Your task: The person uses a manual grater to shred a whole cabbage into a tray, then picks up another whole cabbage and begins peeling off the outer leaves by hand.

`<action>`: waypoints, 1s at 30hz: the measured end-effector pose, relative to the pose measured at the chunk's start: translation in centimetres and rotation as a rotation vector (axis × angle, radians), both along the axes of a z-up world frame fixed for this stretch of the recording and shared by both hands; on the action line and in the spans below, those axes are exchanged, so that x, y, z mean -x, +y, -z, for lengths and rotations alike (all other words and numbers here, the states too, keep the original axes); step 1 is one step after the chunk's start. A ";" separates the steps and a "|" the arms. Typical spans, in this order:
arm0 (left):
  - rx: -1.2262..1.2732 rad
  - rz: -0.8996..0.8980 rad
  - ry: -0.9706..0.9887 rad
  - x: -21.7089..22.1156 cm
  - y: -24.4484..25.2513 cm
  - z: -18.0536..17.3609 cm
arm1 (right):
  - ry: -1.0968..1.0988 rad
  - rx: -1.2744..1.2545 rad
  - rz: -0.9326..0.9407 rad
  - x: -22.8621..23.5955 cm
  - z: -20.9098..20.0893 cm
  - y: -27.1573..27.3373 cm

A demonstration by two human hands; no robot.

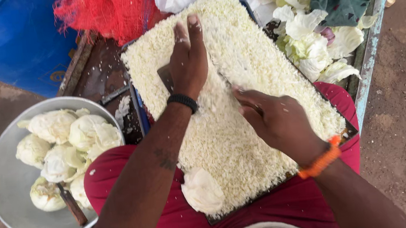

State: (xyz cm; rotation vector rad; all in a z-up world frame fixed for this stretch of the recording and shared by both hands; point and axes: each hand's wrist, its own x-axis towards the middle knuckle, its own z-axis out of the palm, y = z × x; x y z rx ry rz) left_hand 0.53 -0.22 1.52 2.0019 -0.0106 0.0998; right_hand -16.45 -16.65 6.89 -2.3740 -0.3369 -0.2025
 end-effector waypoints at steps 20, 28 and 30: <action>0.388 -0.030 -0.131 -1.4 0.6 2.4 | 0.131 -0.104 -0.036 1.7 1.1 3.3; -0.037 0.182 -0.407 2.9 2.9 1.5 | 0.553 -0.567 0.051 3.8 0.9 -2.4; -0.320 0.212 -0.528 6.0 3.9 1.7 | 0.493 -0.592 0.039 4.4 1.4 -4.1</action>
